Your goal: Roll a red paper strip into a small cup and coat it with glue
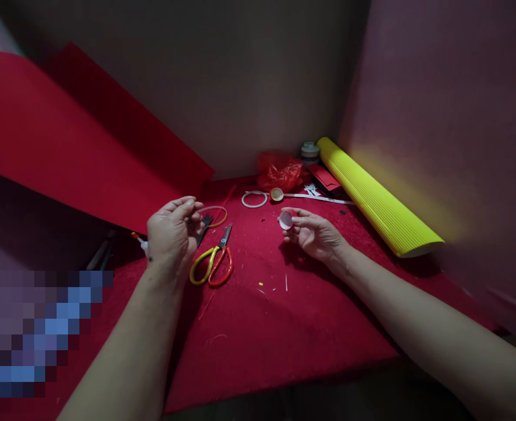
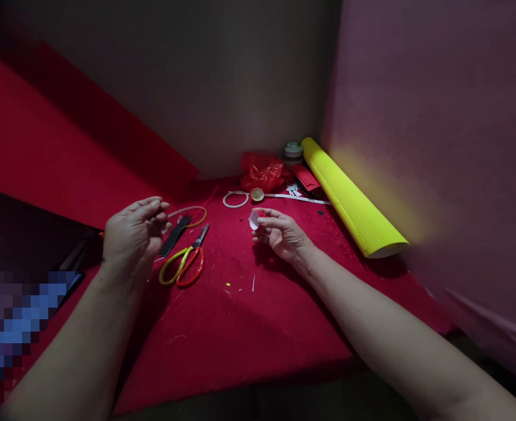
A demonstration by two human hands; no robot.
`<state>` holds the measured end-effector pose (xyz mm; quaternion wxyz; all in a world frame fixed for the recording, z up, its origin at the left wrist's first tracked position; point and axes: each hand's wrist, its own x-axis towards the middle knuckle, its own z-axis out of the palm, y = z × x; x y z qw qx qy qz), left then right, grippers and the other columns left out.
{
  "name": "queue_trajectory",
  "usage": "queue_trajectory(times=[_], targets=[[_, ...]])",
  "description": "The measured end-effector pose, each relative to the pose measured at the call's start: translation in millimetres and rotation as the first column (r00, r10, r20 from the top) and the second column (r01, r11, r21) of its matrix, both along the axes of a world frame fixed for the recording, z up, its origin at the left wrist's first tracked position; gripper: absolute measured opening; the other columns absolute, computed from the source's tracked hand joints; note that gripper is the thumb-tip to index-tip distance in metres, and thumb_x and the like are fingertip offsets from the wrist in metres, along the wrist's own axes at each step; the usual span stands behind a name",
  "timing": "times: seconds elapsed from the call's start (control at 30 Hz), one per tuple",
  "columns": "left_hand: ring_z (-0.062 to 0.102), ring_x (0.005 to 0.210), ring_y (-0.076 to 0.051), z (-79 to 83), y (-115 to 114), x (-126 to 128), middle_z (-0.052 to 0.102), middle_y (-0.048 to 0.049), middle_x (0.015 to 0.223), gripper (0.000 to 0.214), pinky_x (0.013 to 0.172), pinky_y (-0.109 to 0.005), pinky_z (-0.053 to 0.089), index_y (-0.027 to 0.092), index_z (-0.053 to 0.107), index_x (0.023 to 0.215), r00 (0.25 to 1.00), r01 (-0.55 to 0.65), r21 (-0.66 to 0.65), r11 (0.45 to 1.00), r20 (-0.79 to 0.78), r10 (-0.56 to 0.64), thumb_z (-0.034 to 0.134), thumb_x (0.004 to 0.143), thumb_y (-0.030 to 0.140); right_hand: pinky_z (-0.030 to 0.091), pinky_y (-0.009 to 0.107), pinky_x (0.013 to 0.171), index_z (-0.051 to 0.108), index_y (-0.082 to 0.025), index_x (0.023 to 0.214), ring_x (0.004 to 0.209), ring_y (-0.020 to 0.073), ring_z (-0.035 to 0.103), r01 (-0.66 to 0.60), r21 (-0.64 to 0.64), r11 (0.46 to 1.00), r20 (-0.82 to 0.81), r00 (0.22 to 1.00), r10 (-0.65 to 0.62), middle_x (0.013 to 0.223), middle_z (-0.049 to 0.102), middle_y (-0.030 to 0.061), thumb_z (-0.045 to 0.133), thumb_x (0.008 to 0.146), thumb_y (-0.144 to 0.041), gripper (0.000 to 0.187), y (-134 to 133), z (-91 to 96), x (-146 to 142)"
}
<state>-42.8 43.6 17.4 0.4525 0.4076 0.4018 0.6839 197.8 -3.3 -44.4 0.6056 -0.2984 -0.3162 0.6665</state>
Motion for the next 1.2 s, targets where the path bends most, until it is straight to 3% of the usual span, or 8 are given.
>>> queue_trajectory(times=[0.17,0.3,0.43,0.6,0.83,1.03,1.2], targets=[[0.047,0.048,-0.006,1.5,-2,-1,0.060,-0.0003,0.064,0.008,0.039,-0.017,0.035,0.014,0.062,0.069,1.000,-0.005,0.008,1.000,-0.005,0.005,0.064,0.061,0.011,0.048,0.033,0.063,0.064,-0.020,0.095,0.061,0.0139,0.058,-0.017,0.021,1.000,0.056,0.998,0.015,0.080,0.064,-0.0001,0.077,0.058,-0.017,0.040,-2,0.2,-2],[0.048,0.050,-0.007,0.3,-5,1,0.062,-0.0016,0.066,0.011,0.040,-0.018,0.038,0.013,0.064,0.071,1.000,0.018,0.006,1.000,-0.017,-0.018,0.065,0.061,0.012,0.052,0.039,0.069,0.063,-0.019,0.099,0.064,0.0184,0.065,-0.063,0.034,0.997,0.109,0.992,0.059,0.080,0.064,0.0009,0.079,0.057,-0.017,0.045,-8,3.5,-7],[0.047,0.048,-0.006,1.9,-2,-3,0.061,-0.0014,0.065,0.009,0.039,-0.017,0.036,0.014,0.063,0.070,1.000,-0.007,0.026,1.000,-0.014,0.007,0.065,0.061,0.012,0.055,0.043,0.069,0.063,-0.019,0.096,0.063,0.0181,0.065,-0.081,0.072,0.994,0.170,0.983,0.068,0.084,0.063,0.0016,0.079,0.054,-0.014,0.045,-10,3.9,-12],[0.047,0.048,-0.006,0.9,2,-7,0.061,-0.0013,0.065,0.010,0.039,-0.017,0.035,0.014,0.062,0.070,0.999,-0.008,0.007,1.000,-0.031,0.008,0.065,0.060,0.013,0.055,0.039,0.067,0.064,-0.018,0.092,0.061,0.0160,0.064,-0.058,0.076,0.995,0.189,0.981,0.043,0.080,0.064,0.0008,0.081,0.053,-0.014,0.042,-8,0.1,-12],[0.047,0.047,-0.006,-16.4,-1,6,0.061,-0.0015,0.066,0.019,0.041,-0.017,0.034,0.013,0.061,0.074,0.977,0.124,-0.061,0.990,-0.169,-0.132,0.070,0.060,0.024,0.053,0.034,0.060,0.066,-0.017,0.091,0.057,0.0137,0.062,-0.001,0.093,0.996,0.194,0.981,-0.017,0.077,0.065,0.0011,0.082,0.055,-0.016,0.039,-6,-5.3,-12],[0.035,0.036,-0.005,-47.4,-13,35,0.060,-0.0005,0.060,0.015,0.036,-0.019,0.024,0.014,0.059,0.073,0.847,0.300,-0.167,0.939,-0.406,-0.343,0.063,0.068,0.027,0.052,0.033,0.064,0.065,-0.020,0.085,0.060,0.0142,0.062,0.143,0.140,0.980,0.097,0.983,-0.158,0.073,0.064,-0.0024,0.079,0.057,-0.020,0.031,0,1.0,-3],[0.048,0.050,-0.010,-64.9,-24,49,0.059,0.0006,0.060,0.005,0.049,-0.022,0.036,0.017,0.061,0.069,0.664,0.395,-0.183,0.900,-0.620,-0.418,0.059,0.071,0.021,0.051,0.031,0.063,0.065,-0.019,0.079,0.061,0.0133,0.061,0.185,0.129,0.974,0.074,0.978,-0.196,0.073,0.064,-0.0024,0.078,0.058,-0.020,0.025,6,3.1,5]])
